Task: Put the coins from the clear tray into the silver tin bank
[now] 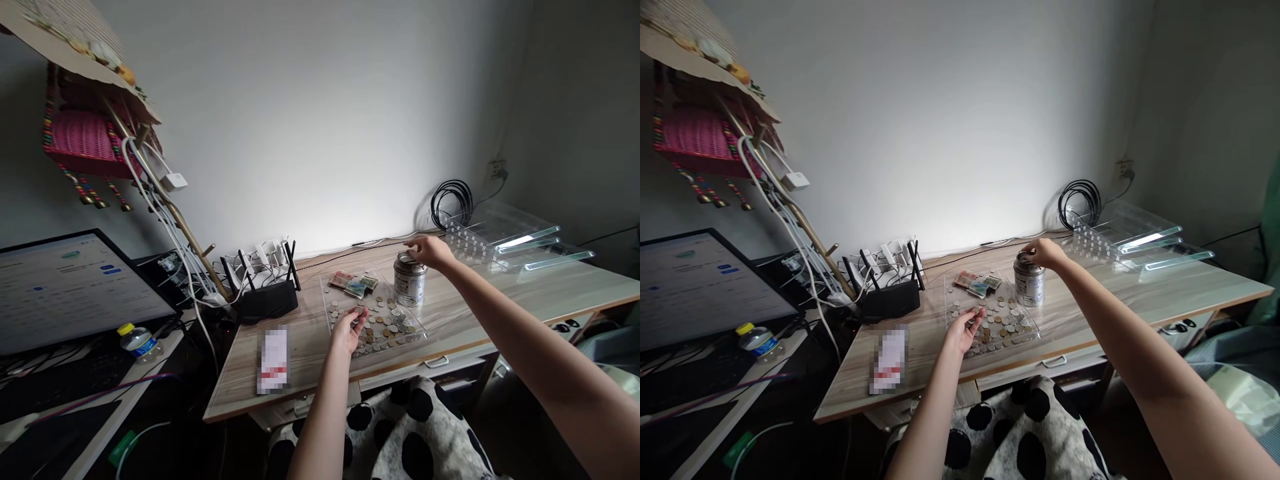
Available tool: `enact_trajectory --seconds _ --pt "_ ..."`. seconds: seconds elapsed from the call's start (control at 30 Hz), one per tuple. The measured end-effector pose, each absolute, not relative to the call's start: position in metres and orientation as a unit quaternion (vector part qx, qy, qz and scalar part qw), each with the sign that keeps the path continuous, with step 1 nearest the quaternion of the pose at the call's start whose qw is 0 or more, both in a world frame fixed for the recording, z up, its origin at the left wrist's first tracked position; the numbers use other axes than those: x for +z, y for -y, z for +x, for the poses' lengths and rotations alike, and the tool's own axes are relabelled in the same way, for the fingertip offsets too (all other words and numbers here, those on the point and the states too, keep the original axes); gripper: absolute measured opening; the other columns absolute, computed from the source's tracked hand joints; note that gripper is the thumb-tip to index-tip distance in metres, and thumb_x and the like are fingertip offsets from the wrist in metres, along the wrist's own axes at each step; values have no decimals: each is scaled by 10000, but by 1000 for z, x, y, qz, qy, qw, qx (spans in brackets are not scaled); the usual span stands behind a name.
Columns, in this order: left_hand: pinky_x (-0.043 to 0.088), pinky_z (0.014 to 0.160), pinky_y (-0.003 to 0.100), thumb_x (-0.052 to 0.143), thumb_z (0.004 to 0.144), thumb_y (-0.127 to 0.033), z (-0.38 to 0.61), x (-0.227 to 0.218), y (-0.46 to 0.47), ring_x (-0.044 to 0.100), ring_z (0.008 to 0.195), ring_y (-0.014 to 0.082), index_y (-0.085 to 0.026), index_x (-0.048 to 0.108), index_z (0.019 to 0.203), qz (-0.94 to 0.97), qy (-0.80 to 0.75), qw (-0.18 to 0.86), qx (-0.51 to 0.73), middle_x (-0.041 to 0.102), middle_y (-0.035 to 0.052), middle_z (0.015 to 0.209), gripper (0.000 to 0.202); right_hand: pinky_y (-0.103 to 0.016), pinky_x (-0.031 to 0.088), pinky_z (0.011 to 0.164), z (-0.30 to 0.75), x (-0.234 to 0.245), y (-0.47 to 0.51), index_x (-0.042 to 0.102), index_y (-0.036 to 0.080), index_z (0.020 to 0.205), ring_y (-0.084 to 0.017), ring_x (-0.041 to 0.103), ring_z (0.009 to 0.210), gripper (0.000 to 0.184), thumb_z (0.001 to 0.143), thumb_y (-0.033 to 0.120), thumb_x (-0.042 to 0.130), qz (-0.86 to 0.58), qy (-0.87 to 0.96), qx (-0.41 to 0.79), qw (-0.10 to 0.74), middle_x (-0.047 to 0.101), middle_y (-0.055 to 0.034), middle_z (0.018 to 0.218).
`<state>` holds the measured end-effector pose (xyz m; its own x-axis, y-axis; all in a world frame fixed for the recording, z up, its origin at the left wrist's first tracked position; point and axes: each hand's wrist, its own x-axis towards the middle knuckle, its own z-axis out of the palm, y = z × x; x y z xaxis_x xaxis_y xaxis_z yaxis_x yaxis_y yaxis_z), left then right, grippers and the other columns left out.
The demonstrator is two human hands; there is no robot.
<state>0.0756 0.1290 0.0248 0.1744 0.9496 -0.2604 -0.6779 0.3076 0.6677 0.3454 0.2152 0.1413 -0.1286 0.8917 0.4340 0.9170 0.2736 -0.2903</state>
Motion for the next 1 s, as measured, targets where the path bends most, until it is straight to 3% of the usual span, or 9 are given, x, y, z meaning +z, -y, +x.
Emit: enact_trajectory --seconds 0.07,0.13,0.3,0.4,0.5,0.7,0.87,1.0 --pt "498 542 146 508 687 -3 76 25 -129 617 788 167 -79 579 719 206 -333 737 551 646 114 801 109 -247 412 589 330 140 -197 644 200 927 -154 551 685 292 715 308 475 -605 705 -71 365 646 -55 833" --pt "492 520 141 525 683 -11 77 26 -129 619 774 163 -78 583 725 206 -341 736 548 646 114 800 98 -249 420 596 302 130 -177 629 192 952 -148 553 703 301 758 291 420 -574 708 -47 410 636 -62 889" --pt "505 568 185 542 676 -17 80 26 -129 623 693 145 -100 590 793 205 -353 717 565 645 73 747 152 -212 410 534 225 76 -148 661 184 836 -124 558 601 249 726 322 485 -469 822 173 272 653 -36 737" --pt "513 619 211 542 672 -22 81 25 -129 620 678 136 -109 590 785 201 -350 708 580 644 55 745 151 -201 404 530 207 58 -151 666 162 739 -122 560 587 222 704 317 512 -471 814 215 263 643 -26 651" --pt "516 664 250 527 690 -77 80 23 -130 621 737 178 -75 581 736 192 -332 734 560 641 98 745 71 -204 403 528 216 67 -157 669 168 720 -123 556 584 208 679 327 542 -484 801 186 299 643 -26 656" --pt "513 704 309 403 668 -29 77 22 -131 601 842 226 -49 561 729 157 -323 772 525 628 161 738 170 -256 424 590 300 118 -180 661 220 816 -161 568 687 221 717 331 498 -582 714 -6 390 654 -40 808" --pt "510 727 284 370 629 57 78 25 -128 606 829 214 -68 548 692 166 -328 746 555 625 122 699 227 -317 425 567 357 132 -217 671 205 707 -204 571 646 130 640 210 560 -613 733 -18 292 643 -60 682" --pt "524 668 240 400 651 68 78 29 -127 608 826 206 -82 544 706 163 -352 739 551 630 107 740 215 -326 421 558 357 130 -229 668 223 681 -197 563 625 104 633 218 576 -601 762 10 241 638 -51 678"
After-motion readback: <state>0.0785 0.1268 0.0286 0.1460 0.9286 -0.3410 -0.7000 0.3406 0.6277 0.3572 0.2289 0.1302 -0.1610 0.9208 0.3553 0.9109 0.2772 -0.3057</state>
